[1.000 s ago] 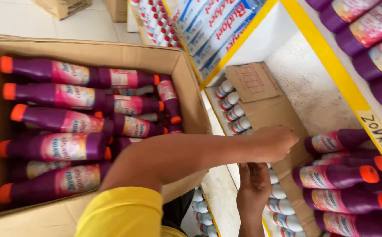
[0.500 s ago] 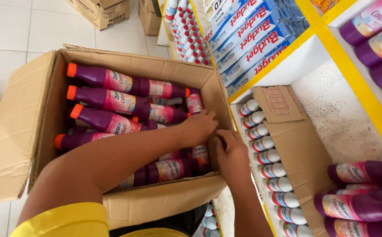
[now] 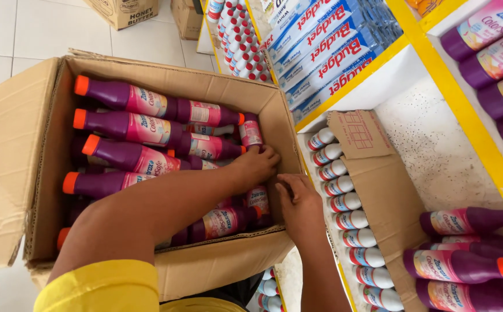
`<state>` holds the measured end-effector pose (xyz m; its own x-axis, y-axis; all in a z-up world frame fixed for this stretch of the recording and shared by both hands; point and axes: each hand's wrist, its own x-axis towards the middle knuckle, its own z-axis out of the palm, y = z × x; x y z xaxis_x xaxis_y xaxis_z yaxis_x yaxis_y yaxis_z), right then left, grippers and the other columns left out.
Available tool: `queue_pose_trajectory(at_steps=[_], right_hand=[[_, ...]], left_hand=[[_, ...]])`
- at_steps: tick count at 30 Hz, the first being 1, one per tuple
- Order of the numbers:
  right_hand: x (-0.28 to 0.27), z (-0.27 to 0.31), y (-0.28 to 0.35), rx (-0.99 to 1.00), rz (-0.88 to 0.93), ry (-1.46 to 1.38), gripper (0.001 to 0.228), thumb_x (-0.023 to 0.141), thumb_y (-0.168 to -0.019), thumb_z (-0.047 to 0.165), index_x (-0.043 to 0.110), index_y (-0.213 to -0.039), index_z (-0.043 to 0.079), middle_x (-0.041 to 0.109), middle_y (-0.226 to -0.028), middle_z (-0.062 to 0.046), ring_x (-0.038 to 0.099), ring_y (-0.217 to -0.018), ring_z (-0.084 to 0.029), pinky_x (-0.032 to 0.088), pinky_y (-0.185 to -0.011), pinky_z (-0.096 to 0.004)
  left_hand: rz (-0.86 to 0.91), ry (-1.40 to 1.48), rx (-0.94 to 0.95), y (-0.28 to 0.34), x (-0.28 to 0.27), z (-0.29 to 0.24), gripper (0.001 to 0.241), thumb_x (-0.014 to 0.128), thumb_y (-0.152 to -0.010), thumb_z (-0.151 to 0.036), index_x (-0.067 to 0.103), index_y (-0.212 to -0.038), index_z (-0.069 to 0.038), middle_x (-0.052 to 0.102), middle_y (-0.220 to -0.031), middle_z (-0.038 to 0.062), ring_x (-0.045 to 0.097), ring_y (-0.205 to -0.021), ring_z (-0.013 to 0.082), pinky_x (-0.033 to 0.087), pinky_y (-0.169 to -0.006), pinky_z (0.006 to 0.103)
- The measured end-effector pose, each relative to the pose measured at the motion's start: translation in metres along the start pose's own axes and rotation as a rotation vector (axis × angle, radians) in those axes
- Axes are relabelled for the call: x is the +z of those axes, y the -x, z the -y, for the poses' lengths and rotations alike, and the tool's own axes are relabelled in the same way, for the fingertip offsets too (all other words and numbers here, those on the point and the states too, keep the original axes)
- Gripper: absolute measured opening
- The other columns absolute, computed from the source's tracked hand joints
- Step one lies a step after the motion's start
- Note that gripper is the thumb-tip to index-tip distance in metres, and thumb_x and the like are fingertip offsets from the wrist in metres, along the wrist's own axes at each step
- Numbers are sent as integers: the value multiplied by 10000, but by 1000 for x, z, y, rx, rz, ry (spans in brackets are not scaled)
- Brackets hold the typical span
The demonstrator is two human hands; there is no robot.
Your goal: The person is taking bottles of cleaning liquid from a cardboard box and placing them onto grocery store shelves.
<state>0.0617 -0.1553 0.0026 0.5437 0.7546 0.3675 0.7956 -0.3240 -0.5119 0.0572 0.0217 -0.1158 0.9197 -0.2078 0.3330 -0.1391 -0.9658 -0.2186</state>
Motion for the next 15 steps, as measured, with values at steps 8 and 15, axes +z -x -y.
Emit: queue_pose_trajectory(at_steps=[8,15], right_hand=[[0,4,1,70,-13,15,313,711,-906,74,669,-1214,34,704,-1159,-159,736,-946,-289,586,-800,-358],[1,6,1,75,-3,39,425,733,-901,103,628,-1307,34,690,-1193,-165,744,-956,-274,592,-806,-363]], left_hand=[[-136,424,-148,-14,-5,53,391,700,-839,-135,661,-1216,-38,659,-1205,156,601,-1193,390,540,-937,450],[-245,1361,-488,4,-44,98,395,711,-881,-52,654,-1272,-50,717,-1122,110,662,-1039,208,529,-941,330]])
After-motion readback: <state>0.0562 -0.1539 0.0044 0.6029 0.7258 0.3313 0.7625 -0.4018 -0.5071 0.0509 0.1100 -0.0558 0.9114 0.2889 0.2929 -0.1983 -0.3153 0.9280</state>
